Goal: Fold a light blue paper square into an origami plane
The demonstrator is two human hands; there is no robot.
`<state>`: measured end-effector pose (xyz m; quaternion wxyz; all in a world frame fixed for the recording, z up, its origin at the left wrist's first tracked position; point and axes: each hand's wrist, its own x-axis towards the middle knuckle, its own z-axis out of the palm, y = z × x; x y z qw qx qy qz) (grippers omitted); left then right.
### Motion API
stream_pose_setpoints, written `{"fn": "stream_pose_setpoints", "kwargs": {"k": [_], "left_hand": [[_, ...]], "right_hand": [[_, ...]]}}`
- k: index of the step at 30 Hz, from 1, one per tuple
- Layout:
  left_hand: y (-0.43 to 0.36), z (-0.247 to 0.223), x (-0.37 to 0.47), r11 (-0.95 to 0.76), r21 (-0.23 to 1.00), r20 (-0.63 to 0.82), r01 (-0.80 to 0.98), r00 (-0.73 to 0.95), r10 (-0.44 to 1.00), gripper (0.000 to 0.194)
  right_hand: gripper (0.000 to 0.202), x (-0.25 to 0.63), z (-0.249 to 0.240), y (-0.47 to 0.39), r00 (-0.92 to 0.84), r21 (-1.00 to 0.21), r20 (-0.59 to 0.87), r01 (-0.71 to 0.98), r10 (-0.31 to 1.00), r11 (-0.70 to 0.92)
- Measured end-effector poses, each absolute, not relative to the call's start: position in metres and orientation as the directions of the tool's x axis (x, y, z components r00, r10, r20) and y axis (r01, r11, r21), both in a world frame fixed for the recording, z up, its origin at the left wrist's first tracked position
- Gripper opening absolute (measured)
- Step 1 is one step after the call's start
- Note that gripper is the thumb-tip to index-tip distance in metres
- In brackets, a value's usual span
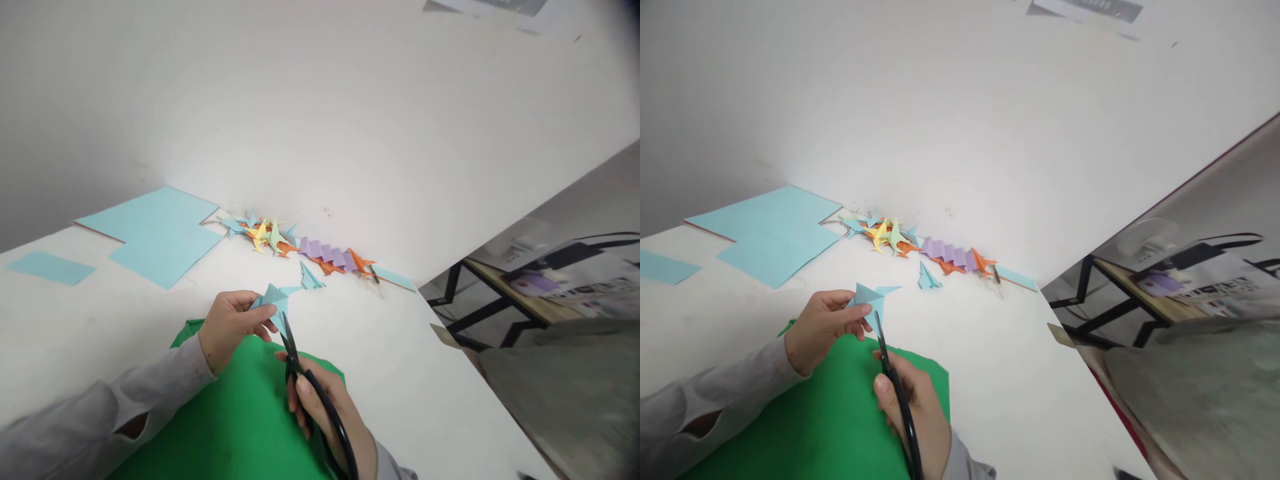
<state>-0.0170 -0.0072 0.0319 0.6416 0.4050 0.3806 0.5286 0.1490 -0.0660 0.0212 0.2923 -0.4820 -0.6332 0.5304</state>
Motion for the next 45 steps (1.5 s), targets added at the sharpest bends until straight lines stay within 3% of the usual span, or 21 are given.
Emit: {"fn": "stream_pose_setpoints", "kwargs": {"k": [10, 18, 45], "left_hand": [[-0.005, 0.041, 0.002, 0.154, 0.915, -0.112, -0.372, 0.133, 0.985, 0.020], [0.004, 0.037, 0.018, 0.110, 0.917, -0.071, -0.383, 0.116, 0.991, 0.022], [0.005, 0.025, 0.008, 0.071, 0.934, -0.033, -0.350, 0.113, 0.993, 0.025]], "right_hand": [[0.063, 0.151, 0.023, -0.063, -0.299, -0.968, -0.132, 0.243, 0.945, -0.059], [0.064, 0.154, 0.027, -0.059, -0.258, -0.980, -0.138, 0.174, 0.956, -0.094], [0.062, 0.149, 0.020, -0.061, -0.240, -0.970, -0.167, 0.213, 0.956, -0.116]]}}
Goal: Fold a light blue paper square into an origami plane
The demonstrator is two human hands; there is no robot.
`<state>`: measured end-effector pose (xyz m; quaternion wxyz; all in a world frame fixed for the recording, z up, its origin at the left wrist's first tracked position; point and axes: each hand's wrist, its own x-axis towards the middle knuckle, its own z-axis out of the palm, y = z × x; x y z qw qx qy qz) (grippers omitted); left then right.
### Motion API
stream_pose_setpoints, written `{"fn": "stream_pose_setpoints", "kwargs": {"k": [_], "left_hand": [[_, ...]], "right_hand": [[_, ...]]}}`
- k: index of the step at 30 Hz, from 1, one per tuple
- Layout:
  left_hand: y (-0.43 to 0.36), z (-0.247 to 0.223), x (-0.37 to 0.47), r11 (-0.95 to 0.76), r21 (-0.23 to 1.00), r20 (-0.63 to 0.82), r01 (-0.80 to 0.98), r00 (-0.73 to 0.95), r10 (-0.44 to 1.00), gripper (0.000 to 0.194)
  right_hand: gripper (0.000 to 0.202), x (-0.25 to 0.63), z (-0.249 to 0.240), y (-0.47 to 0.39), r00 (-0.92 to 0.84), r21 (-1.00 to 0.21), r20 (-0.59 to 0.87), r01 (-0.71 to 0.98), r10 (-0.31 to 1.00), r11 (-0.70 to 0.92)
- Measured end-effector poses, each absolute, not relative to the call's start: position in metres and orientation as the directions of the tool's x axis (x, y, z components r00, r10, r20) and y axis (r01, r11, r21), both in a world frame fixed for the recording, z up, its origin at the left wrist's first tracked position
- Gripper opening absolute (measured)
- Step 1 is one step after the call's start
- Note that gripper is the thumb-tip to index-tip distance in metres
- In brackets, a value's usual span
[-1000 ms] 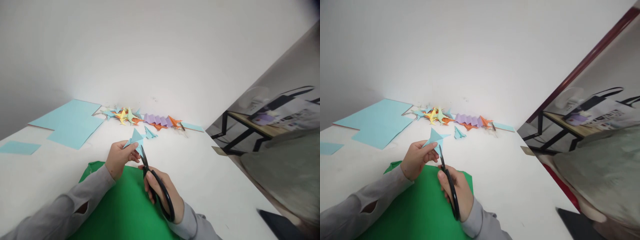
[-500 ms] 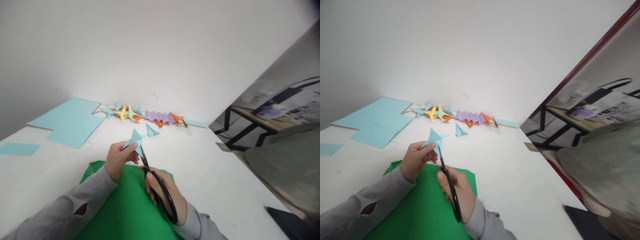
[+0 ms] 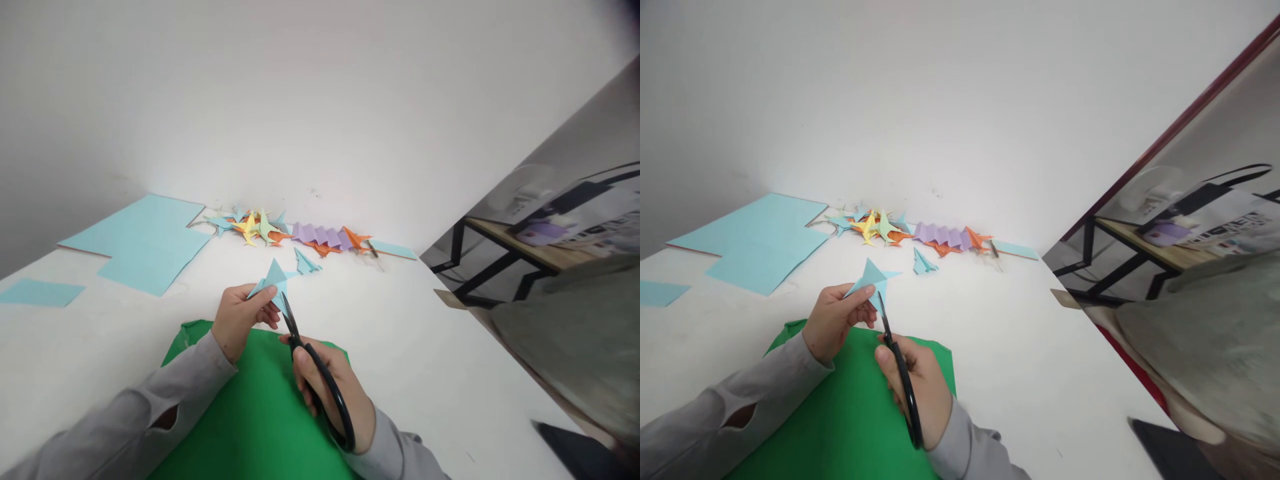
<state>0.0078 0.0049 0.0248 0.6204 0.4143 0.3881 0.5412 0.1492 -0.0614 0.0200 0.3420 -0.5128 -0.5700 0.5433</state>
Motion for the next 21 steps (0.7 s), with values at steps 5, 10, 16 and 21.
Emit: {"fn": "stream_pose_setpoints", "kwargs": {"k": [5, 10, 16, 21], "left_hand": [[0.0054, 0.0228, 0.0072, 0.069, 0.933, -0.031, -0.352, 0.113, 0.993, 0.025], [0.0056, 0.0233, 0.0083, 0.075, 0.931, -0.040, -0.356, 0.104, 0.994, 0.025], [0.0047, 0.0258, 0.0081, 0.076, 0.933, -0.048, -0.352, 0.088, 0.995, 0.025], [0.0038, 0.0256, 0.0078, 0.080, 0.933, -0.054, -0.350, 0.084, 0.995, 0.026]], "right_hand": [[0.063, 0.1479, 0.0207, -0.0619, -0.228, -0.968, -0.175, 0.216, 0.958, -0.126], [0.064, 0.1469, 0.0217, -0.0610, -0.220, -0.966, -0.187, 0.217, 0.957, -0.139], [0.062, 0.1469, 0.0217, -0.0623, -0.203, -0.963, -0.168, 0.242, 0.965, -0.117], [0.059, 0.1470, 0.0205, -0.0624, -0.197, -0.962, -0.138, 0.259, 0.971, -0.085]]}}
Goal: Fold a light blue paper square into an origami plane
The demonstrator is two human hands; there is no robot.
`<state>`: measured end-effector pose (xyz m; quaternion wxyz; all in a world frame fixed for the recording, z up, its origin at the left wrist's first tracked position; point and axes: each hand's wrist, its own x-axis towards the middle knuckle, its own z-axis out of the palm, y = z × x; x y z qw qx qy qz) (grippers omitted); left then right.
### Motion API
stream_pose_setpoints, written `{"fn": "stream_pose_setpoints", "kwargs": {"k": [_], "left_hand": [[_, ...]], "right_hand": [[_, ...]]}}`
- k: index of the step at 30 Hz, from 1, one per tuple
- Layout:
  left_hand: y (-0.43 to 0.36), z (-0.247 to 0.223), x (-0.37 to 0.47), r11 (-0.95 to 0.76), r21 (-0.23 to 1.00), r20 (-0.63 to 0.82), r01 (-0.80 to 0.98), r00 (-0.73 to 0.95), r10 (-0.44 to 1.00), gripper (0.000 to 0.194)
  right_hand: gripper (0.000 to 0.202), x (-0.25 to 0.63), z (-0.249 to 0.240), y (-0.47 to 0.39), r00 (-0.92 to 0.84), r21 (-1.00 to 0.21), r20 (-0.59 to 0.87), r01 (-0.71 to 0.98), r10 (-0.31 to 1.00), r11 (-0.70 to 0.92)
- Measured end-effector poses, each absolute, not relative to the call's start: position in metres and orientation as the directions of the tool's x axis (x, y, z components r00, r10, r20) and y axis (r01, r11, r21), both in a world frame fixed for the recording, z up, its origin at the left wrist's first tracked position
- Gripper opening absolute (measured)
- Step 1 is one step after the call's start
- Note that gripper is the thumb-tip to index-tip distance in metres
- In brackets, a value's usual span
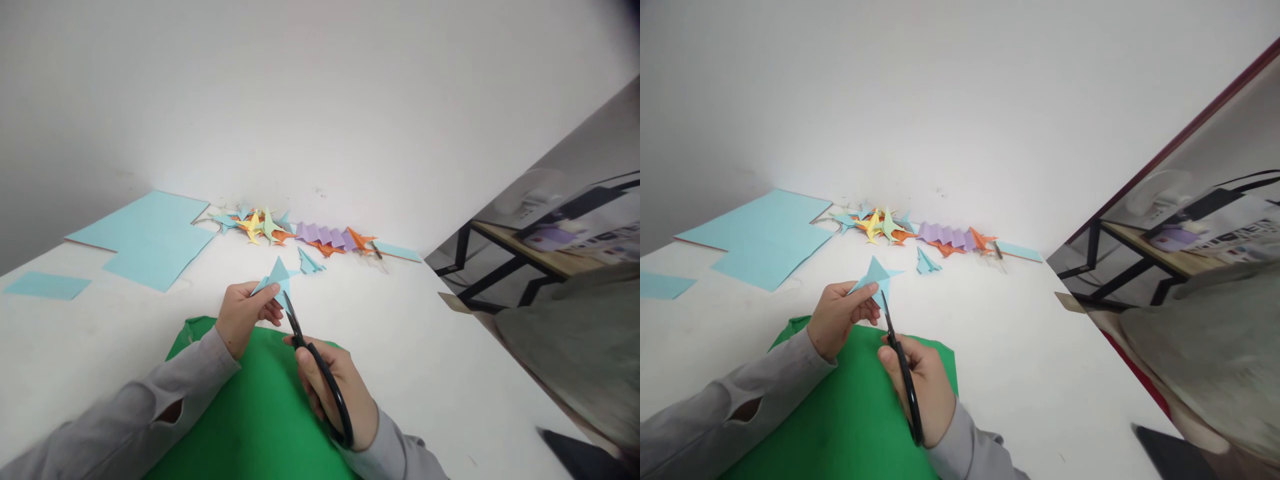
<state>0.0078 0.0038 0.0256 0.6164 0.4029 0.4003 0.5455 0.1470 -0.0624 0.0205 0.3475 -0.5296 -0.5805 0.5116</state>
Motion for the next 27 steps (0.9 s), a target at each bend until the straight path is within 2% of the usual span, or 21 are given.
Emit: {"fn": "stream_pose_setpoints", "kwargs": {"k": [20, 27], "left_hand": [[0.0052, 0.0243, 0.0077, 0.096, 0.938, -0.076, -0.334, 0.072, 0.995, 0.026], [0.0039, 0.0240, 0.0080, 0.124, 0.917, -0.105, -0.380, 0.072, 0.992, 0.026]], "right_hand": [[0.043, 0.1488, 0.0141, -0.0607, -0.229, -0.962, -0.057, 0.274, 0.972, 0.009], [0.044, 0.1483, 0.0128, -0.0625, -0.217, -0.960, -0.064, 0.281, 0.974, 0.000]]}}
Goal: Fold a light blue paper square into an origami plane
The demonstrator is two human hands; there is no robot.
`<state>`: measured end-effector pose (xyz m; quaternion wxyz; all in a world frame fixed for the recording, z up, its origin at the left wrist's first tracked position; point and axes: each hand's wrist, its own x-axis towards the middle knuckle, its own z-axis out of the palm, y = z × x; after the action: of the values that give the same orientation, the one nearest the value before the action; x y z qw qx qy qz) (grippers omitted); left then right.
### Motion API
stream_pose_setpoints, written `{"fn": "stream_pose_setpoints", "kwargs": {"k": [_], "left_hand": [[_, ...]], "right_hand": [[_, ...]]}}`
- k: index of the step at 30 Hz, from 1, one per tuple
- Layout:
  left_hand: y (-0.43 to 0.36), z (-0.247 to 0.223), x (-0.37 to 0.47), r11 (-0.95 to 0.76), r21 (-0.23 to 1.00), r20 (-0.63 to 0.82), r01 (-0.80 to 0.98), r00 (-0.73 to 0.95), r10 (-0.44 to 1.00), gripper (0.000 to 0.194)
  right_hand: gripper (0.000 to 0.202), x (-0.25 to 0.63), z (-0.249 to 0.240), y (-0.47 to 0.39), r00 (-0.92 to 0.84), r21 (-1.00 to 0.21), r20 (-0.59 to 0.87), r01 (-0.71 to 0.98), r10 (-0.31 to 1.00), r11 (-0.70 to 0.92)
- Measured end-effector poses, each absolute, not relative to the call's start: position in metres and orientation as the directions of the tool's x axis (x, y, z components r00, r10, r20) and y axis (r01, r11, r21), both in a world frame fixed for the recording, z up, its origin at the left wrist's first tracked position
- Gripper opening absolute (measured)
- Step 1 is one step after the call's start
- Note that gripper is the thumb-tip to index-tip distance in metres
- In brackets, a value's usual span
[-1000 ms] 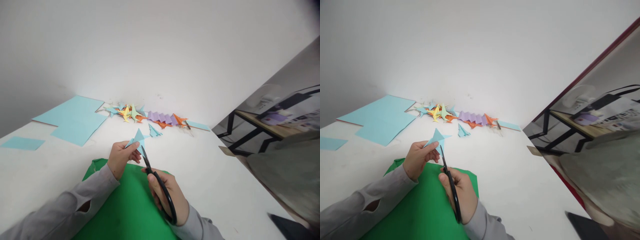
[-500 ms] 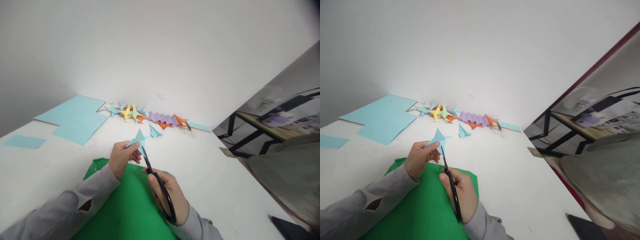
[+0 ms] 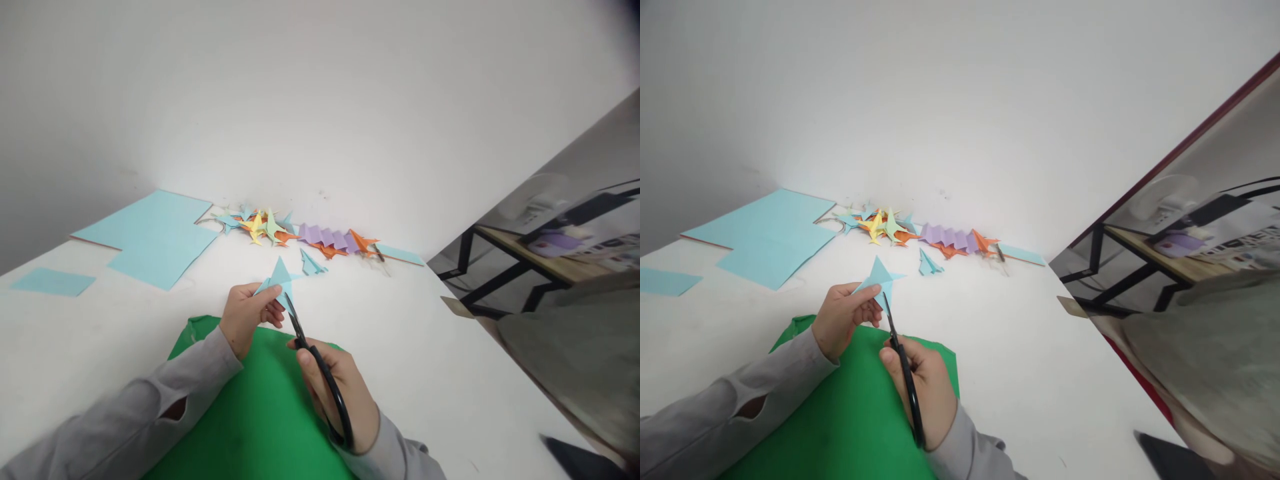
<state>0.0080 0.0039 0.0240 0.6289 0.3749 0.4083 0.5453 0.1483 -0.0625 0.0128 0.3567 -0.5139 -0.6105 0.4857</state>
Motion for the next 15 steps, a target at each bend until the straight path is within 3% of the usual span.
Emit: {"fn": "stream_pose_setpoints", "kwargs": {"k": [15], "left_hand": [[0.0022, 0.0271, 0.0084, 0.216, 0.873, -0.189, -0.438, 0.106, 0.976, 0.024]], "right_hand": [[0.045, 0.1473, 0.0179, -0.0623, -0.224, -0.950, -0.058, 0.311, 0.973, 0.015]]}}
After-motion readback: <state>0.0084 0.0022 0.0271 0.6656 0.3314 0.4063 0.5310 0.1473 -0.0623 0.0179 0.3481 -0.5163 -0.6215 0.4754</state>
